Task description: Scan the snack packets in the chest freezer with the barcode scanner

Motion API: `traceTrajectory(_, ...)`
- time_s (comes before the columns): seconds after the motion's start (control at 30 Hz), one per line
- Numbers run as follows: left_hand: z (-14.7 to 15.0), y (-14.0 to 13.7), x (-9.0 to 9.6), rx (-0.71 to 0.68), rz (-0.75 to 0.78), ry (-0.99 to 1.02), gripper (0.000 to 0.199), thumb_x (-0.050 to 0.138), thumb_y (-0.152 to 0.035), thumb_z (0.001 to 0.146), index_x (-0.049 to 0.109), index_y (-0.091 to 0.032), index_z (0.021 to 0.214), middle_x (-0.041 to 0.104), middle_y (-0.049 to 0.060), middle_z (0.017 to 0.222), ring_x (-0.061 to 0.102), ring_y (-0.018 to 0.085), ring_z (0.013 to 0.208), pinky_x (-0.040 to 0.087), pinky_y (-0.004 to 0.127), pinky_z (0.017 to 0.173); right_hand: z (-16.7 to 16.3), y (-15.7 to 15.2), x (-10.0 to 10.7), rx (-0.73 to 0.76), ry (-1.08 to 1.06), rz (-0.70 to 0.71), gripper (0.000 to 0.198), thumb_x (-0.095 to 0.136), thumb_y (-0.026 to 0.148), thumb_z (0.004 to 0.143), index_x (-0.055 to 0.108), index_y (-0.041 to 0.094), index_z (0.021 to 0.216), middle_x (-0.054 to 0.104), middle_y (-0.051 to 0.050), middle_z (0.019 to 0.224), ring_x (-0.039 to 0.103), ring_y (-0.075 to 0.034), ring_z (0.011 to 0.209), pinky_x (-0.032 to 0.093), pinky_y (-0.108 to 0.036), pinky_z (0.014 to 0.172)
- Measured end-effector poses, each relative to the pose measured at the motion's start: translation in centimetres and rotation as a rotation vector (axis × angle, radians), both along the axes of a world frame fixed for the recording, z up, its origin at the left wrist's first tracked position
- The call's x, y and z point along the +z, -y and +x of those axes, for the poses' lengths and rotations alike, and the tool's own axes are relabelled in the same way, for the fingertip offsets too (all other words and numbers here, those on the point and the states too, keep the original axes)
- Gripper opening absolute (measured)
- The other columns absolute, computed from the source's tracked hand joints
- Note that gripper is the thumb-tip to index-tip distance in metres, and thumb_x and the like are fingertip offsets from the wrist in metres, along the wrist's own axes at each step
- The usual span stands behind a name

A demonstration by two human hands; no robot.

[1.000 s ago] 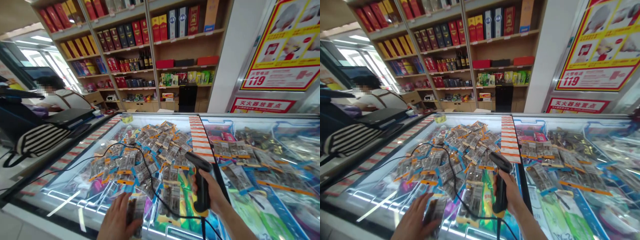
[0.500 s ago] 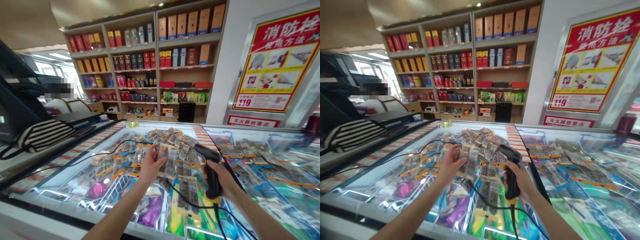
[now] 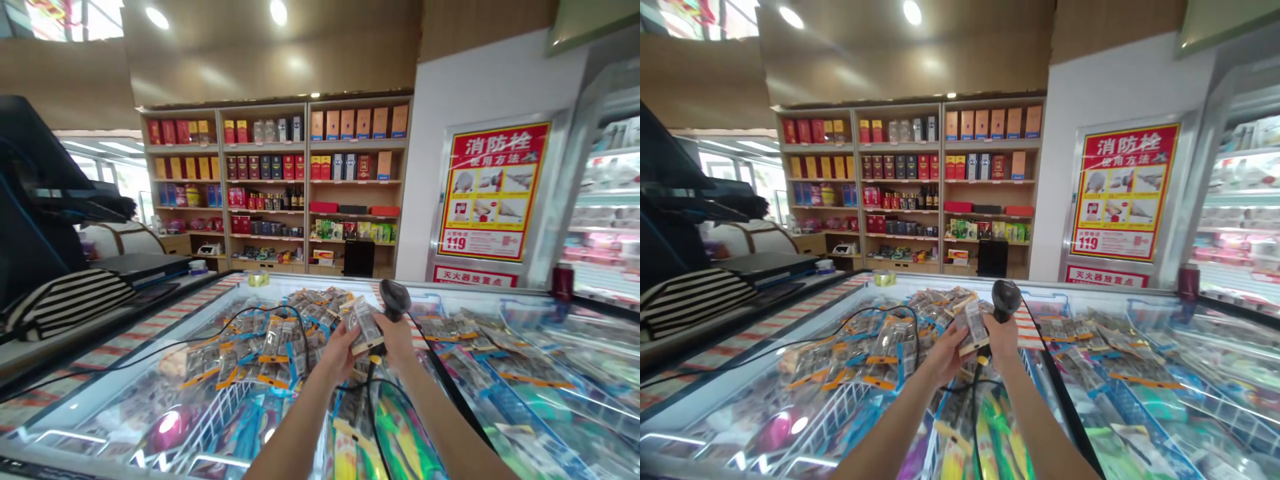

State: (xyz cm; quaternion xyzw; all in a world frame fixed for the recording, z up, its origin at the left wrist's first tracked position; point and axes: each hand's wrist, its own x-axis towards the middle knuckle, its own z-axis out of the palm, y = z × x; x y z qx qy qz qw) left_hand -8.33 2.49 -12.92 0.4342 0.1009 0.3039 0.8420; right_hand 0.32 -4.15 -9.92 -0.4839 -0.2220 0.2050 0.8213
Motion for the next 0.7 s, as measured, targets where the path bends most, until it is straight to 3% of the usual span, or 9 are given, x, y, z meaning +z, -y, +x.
traceTrajectory(0.07, -0.5, -1.5, 0.4, 0.056, 0.065, -0.009, 0.045, 0.070, -0.029, 0.056, 0.051, -0.021, 0.096, 0.062, 0.001, 0.080, 0.057, 0.011, 0.057, 0.044, 0.021, 0.050, 0.3, 0.4, 0.7, 0.034, 0.020, -0.020, 0.020, 0.065, 0.020, 0.057, 0.051, 0.017, 0.070, 0.055, 0.006, 0.046, 0.049, -0.010, 0.039, 0.040, -0.021, 0.039)
traceTrajectory(0.2, -1.3, -6.7, 0.4, 0.399, 0.157, 0.008, 0.042, 0.071, -0.026, 0.052, 0.053, -0.016, 0.089, 0.063, 0.003, 0.082, 0.059, 0.014, 0.068, 0.046, 0.024, 0.062, 0.1, 1.9, 1.2, 0.280, 0.085, -0.135, 0.020, 0.065, 0.030, 0.061, 0.053, 0.016, 0.068, 0.055, 0.003, 0.047, 0.046, -0.008, 0.035, 0.036, -0.020, 0.034)
traceTrajectory(0.27, -1.6, -8.8, 0.2, 0.489, 0.181, -0.022, 0.040, 0.070, -0.027, 0.052, 0.054, -0.014, 0.086, 0.064, 0.003, 0.077, 0.058, 0.014, 0.067, 0.046, 0.025, 0.064, -0.7, 2.6, 0.7, 0.350, 0.122, -0.239, 0.022, 0.063, 0.034, 0.064, 0.053, 0.015, 0.064, 0.053, 0.003, 0.044, 0.044, -0.007, 0.034, 0.035, -0.020, 0.034)
traceTrajectory(0.37, -1.9, -10.2, 0.1, 0.512, 0.216, -0.044, 0.036, 0.068, -0.030, 0.054, 0.056, -0.013, 0.083, 0.062, 0.002, 0.070, 0.056, 0.012, 0.060, 0.045, 0.023, 0.058, -2.4, 3.1, 0.0, 0.368, 0.125, -0.333, 0.027, 0.061, 0.039, 0.065, 0.052, 0.014, 0.058, 0.050, 0.003, 0.040, 0.043, -0.008, 0.034, 0.034, -0.020, 0.034)
traceTrajectory(0.53, -2.3, -9.5, 0.6, 0.519, 0.171, -0.094, 0.039, 0.065, -0.034, 0.056, 0.056, -0.016, 0.089, 0.060, -0.001, 0.068, 0.052, 0.008, 0.053, 0.036, 0.016, 0.044, -4.7, 4.2, -0.2, 0.379, 0.030, -0.397, 0.030, 0.059, 0.044, 0.065, 0.052, 0.015, 0.059, 0.051, 0.002, 0.042, 0.044, -0.008, 0.033, 0.036, -0.020, 0.033)
traceTrajectory(0.7, -2.3, -9.1, 1.0, 0.522, 0.115, -0.075, 0.039, 0.066, -0.033, 0.056, 0.054, -0.019, 0.090, 0.058, 0.000, 0.082, 0.055, 0.009, 0.063, 0.043, 0.018, 0.049, -5.5, 5.1, -0.6, 0.392, 0.006, -0.460, 0.033, 0.057, 0.046, 0.065, 0.050, 0.016, 0.054, 0.048, 0.002, 0.038, 0.041, -0.007, 0.029, 0.034, -0.020, 0.031)
